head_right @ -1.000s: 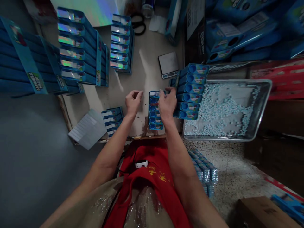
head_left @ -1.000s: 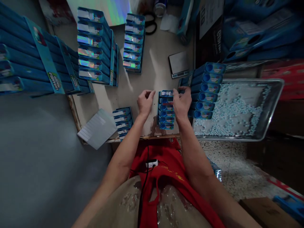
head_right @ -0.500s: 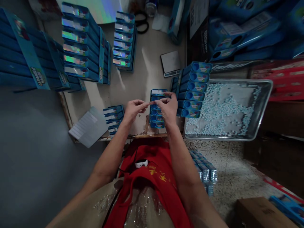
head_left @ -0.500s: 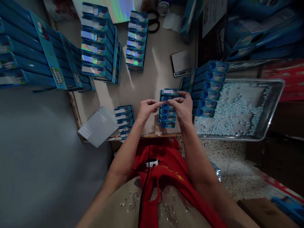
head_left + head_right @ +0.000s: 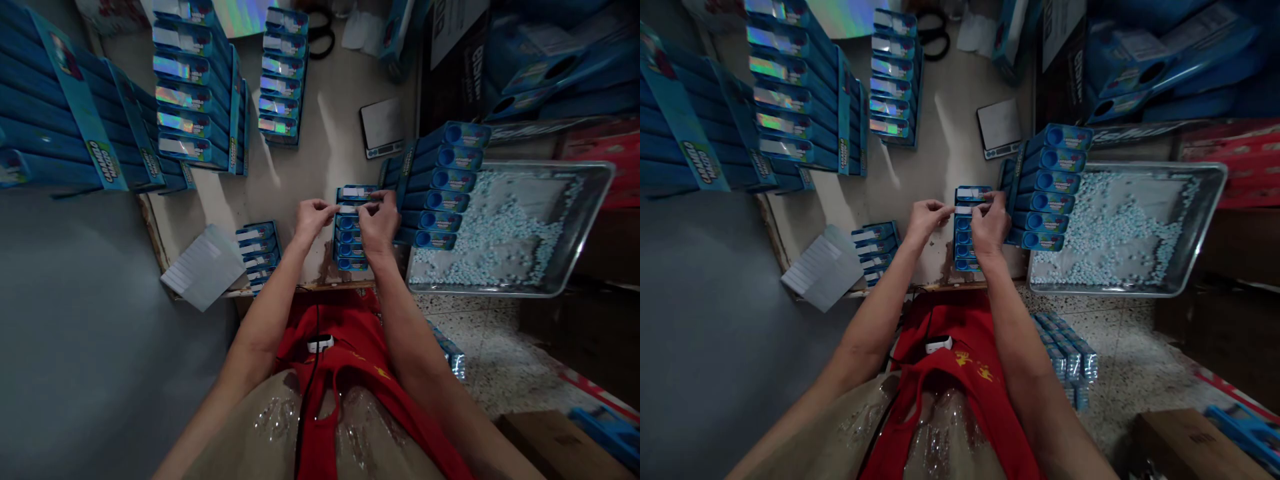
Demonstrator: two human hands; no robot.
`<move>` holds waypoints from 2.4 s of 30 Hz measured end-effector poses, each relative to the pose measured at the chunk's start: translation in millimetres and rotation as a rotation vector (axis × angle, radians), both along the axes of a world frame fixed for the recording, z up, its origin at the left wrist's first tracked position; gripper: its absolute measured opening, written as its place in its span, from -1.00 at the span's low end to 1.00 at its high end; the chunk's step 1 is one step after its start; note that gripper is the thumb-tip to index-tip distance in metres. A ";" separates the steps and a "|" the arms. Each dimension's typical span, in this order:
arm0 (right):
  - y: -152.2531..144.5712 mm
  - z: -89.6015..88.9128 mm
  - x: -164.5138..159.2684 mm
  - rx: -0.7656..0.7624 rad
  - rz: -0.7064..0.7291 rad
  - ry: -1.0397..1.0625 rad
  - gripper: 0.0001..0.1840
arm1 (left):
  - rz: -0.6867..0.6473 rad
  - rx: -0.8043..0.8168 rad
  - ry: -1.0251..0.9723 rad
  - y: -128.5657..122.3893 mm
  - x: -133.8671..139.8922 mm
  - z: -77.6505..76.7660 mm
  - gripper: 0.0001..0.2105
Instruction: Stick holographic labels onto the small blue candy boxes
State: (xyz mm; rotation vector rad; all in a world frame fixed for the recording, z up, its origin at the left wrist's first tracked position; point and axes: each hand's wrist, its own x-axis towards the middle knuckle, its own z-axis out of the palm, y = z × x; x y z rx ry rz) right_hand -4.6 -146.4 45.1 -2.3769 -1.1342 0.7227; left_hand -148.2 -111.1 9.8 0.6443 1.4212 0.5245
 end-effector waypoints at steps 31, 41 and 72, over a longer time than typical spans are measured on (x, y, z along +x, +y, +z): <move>-37.0 3.4 -247.1 0.234 1.185 0.094 -0.50 | -0.265 0.299 0.827 -87.2 -330.3 15.9 -0.87; -48.1 -8.0 -291.9 0.175 1.371 0.010 -0.34 | -0.175 0.294 0.825 -96.7 -320.1 52.4 -0.77; -74.0 6.4 -283.7 0.223 1.347 -0.088 -0.50 | -0.295 0.176 1.010 -96.3 -322.0 83.0 -0.82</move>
